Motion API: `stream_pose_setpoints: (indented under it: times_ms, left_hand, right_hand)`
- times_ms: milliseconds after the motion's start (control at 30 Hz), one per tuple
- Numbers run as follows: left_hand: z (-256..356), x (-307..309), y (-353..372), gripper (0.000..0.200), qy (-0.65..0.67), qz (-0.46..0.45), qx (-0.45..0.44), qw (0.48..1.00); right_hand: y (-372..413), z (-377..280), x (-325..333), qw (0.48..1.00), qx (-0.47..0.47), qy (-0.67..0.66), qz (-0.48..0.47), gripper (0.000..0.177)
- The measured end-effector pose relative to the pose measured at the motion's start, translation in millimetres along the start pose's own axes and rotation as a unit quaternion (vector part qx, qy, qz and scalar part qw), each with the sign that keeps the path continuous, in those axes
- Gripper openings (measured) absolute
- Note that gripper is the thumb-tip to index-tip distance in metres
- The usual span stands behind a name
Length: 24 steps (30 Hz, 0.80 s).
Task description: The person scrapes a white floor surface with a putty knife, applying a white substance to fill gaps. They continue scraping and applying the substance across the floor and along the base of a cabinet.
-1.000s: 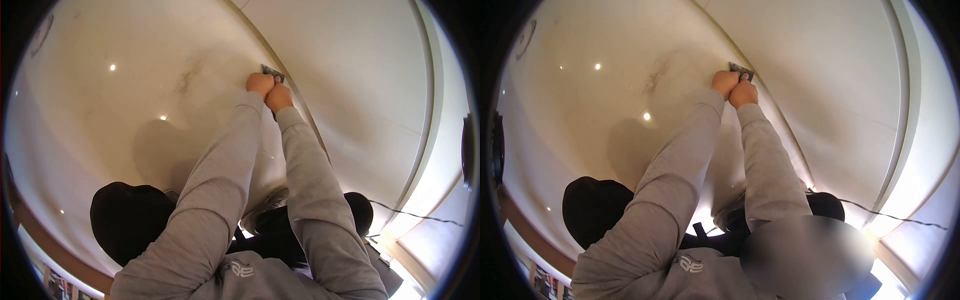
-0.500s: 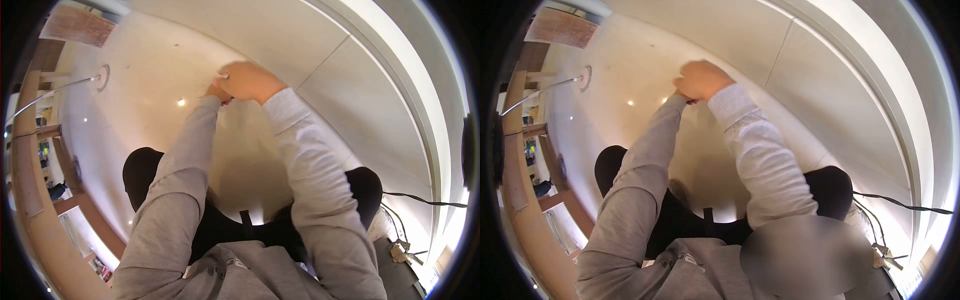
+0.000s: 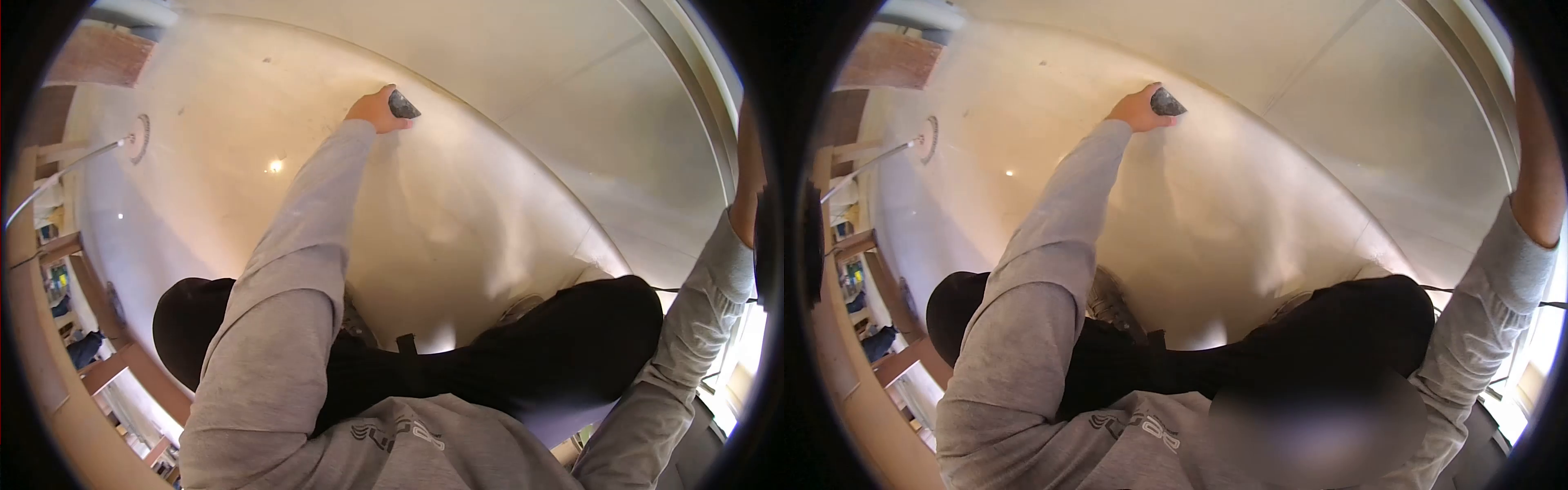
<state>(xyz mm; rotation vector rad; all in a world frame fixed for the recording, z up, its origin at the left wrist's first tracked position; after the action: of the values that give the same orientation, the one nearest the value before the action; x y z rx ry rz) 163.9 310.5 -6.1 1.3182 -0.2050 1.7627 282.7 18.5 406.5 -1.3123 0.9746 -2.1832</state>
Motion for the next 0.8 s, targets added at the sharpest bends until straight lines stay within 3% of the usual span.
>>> stream_pose_setpoints:
  times_ms: [67,167,233,333,467,567,667,800]
  left_hand:
    - [-3,2,-20,0.099,-0.05,-0.074,-0.005,0.996]
    - [10,17,-25,0.083,-0.057,-0.058,0.026,0.996]
    - [4,19,-28,0.076,-0.047,-0.065,0.048,0.996]
    - [1,17,-30,0.053,-0.073,-0.055,-0.02,0.996]
    - [16,26,-43,0.051,-0.17,-0.087,-0.107,0.976]
    - [22,36,-51,0.051,-0.235,-0.122,-0.121,0.957]
    - [22,26,-71,0.051,-0.195,-0.147,-0.195,0.95]
    - [35,14,-81,0.05,-0.166,-0.169,-0.19,0.953]
  right_hand:
    - [14,46,-12,0.999,0.001,0.036,-0.015,0.043]
    - [47,163,-48,0.993,-0.069,0.022,-0.096,0.047]
    - [66,185,-47,0.986,-0.092,0.007,-0.142,0.051]
    - [67,141,-29,0.972,-0.081,-0.014,-0.218,0.055]
    - [65,135,-23,0.975,-0.084,0.015,-0.205,0.054]
    - [49,108,-20,0.982,-0.051,0.042,-0.177,0.054]
    - [41,78,-23,0.984,-0.041,0.069,-0.159,0.053]
    - [29,73,-31,0.985,-0.045,0.093,-0.14,0.053]
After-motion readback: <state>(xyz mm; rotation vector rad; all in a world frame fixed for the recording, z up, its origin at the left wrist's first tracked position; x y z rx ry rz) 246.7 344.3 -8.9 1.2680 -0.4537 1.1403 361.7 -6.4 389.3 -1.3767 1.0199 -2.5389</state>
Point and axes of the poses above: each hand's wrist, its own y-axis away from the middle knuckle, its own x-axis out of the back of the hand, z = x × y, the point moved 2 cm from there along -y, towards the middle knuckle, and after that the axes turned 15 degrees about x, right-handed, at the moved point
